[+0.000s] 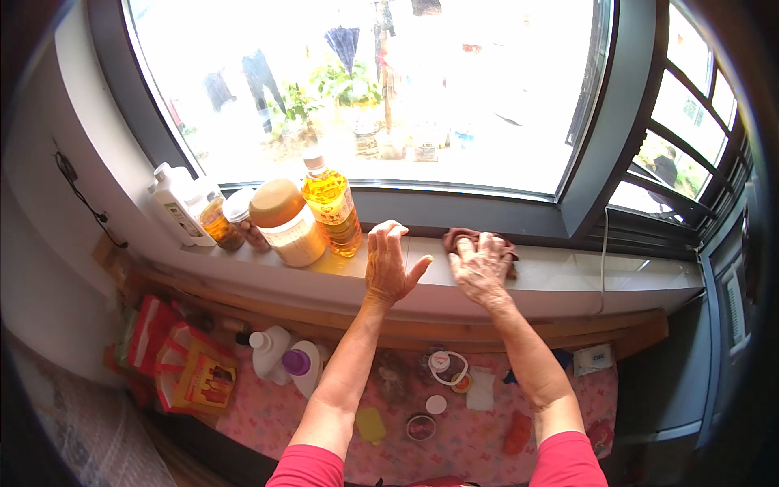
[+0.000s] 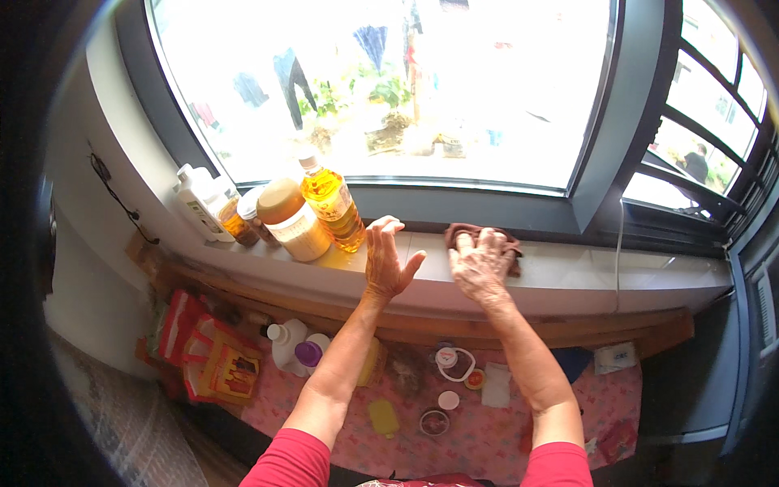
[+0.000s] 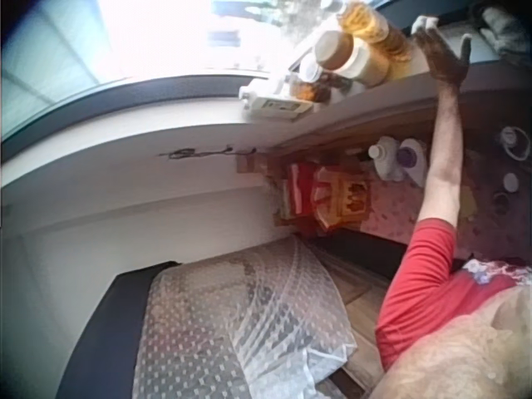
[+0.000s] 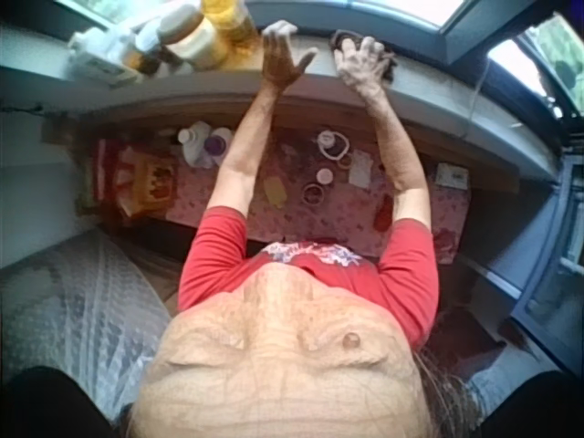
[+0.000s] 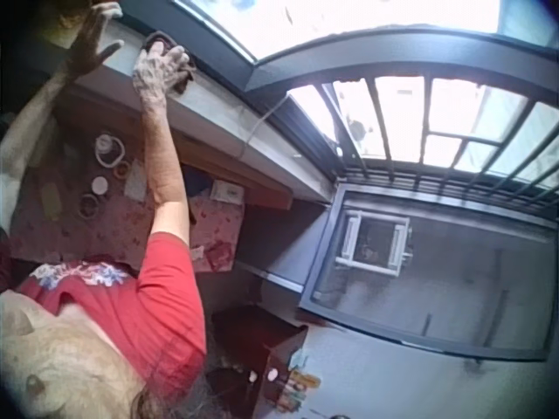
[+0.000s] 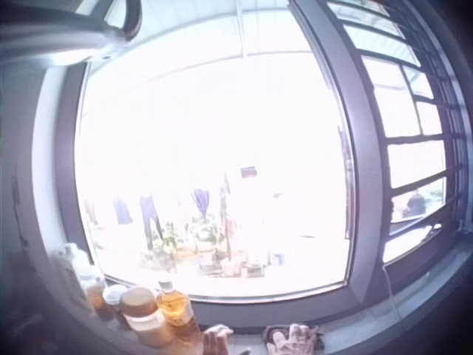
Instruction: The person cleans a window and its sill using a cloth. They wipe the glass panes and the sill, move several bottles and jars aside to reach the surface, and then wipe the sill again. The person also wipes the window frame and applies liquid from a bottle onto the cloth before continuing to wipe.
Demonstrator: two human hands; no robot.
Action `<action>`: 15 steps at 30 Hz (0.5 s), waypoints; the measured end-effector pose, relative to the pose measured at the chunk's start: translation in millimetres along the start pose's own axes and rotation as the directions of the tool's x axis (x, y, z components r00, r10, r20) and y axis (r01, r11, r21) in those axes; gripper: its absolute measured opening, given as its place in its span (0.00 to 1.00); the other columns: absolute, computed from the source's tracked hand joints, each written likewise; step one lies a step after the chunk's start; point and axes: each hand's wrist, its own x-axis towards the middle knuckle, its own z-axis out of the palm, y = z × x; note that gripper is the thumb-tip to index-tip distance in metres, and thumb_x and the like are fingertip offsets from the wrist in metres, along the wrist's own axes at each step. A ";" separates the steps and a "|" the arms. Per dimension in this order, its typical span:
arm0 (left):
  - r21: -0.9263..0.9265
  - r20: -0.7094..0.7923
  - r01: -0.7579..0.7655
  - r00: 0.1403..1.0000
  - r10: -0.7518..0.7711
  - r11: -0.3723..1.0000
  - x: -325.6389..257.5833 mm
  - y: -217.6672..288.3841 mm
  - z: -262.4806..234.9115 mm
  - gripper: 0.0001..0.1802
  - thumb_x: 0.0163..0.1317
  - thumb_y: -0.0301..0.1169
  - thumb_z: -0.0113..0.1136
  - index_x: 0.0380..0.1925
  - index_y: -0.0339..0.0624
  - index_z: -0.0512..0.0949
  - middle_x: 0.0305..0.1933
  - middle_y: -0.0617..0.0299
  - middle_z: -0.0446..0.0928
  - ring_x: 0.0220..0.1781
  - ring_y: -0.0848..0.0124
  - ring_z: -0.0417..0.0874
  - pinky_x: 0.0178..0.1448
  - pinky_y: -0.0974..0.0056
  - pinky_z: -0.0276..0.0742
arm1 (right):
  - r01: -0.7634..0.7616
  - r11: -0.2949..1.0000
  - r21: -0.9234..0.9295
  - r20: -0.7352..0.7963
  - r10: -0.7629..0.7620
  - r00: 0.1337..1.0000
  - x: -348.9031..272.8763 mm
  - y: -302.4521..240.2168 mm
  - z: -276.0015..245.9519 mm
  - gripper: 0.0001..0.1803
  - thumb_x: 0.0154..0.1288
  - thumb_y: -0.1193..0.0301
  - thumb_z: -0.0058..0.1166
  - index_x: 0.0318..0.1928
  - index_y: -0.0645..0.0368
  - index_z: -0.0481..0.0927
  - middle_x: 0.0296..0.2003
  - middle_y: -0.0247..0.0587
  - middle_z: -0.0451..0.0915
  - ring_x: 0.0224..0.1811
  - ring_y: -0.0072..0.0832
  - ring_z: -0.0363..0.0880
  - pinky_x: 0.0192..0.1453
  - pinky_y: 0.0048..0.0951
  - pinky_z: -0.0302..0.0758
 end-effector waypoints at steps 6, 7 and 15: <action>0.138 -0.181 -0.049 0.981 0.074 0.989 4.8 2.3 -18.0 0.38 0.55 0.51 0.65 0.58 0.38 0.65 0.60 0.43 0.62 0.61 0.48 0.62 0.64 0.47 0.55 | 0.391 0.880 0.269 0.092 -0.428 0.899 6.8 -61.4 -1.7 0.21 0.65 0.55 0.46 0.57 0.40 0.74 0.59 0.42 0.66 0.62 0.43 0.61 0.61 0.60 0.58; 0.205 -0.260 0.004 0.964 0.050 0.979 12.1 0.1 -25.7 0.39 0.55 0.51 0.65 0.60 0.38 0.64 0.60 0.43 0.62 0.62 0.48 0.61 0.64 0.48 0.55 | 0.495 0.839 0.225 0.003 -0.508 0.861 0.7 -52.6 0.2 0.22 0.61 0.54 0.53 0.56 0.42 0.74 0.59 0.39 0.66 0.62 0.42 0.62 0.59 0.58 0.60; 0.607 -0.322 0.425 0.904 -0.281 0.671 73.3 -34.8 -78.0 0.48 0.47 0.56 0.71 0.61 0.40 0.61 0.57 0.48 0.62 0.62 0.50 0.63 0.60 0.40 0.57 | 0.507 0.848 0.154 -0.169 -0.483 0.859 -25.4 17.5 1.5 0.26 0.53 0.58 0.63 0.53 0.46 0.74 0.56 0.36 0.69 0.61 0.39 0.66 0.56 0.51 0.64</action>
